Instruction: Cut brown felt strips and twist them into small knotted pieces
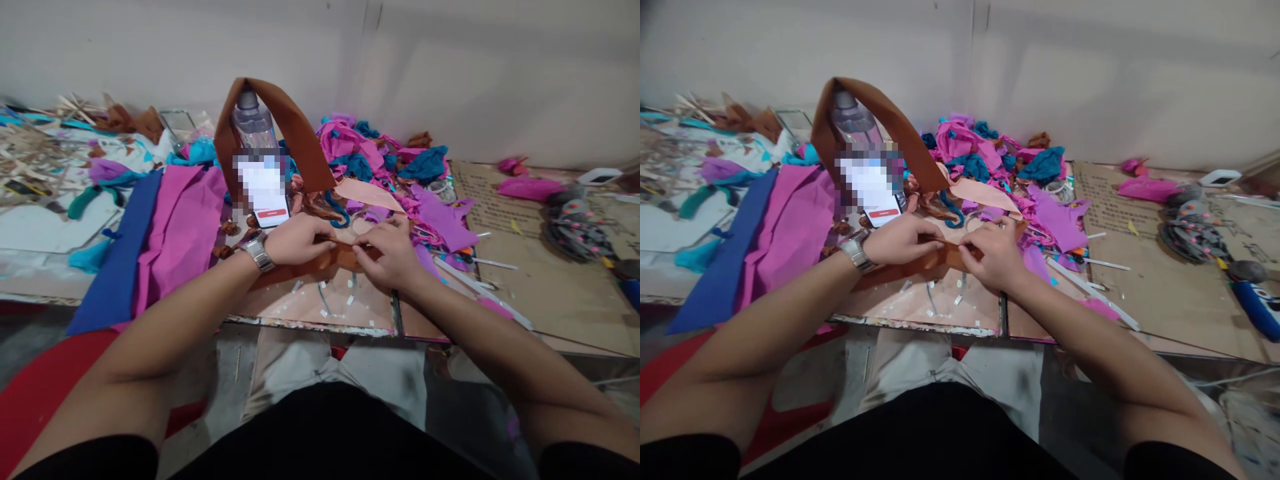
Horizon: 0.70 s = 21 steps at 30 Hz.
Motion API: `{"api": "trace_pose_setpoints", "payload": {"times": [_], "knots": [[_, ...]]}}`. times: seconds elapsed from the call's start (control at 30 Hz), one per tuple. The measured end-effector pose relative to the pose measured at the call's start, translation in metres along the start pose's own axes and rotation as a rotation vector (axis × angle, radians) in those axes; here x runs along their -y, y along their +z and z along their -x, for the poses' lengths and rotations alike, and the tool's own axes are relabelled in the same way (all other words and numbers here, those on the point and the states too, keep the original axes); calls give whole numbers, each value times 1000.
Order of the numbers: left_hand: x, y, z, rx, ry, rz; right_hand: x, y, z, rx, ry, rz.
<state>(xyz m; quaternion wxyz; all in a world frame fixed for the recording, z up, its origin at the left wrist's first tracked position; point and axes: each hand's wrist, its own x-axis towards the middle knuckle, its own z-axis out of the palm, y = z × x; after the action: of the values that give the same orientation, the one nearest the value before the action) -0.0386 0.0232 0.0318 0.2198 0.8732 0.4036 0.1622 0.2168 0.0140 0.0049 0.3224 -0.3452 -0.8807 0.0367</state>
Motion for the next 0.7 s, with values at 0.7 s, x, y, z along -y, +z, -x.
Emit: {"api": "trace_pose_setpoints", "payload": {"times": [0.7], "knots": [[15,-15,6,88,-220,-547,-15,-6,-2,-31,146,114]]}}
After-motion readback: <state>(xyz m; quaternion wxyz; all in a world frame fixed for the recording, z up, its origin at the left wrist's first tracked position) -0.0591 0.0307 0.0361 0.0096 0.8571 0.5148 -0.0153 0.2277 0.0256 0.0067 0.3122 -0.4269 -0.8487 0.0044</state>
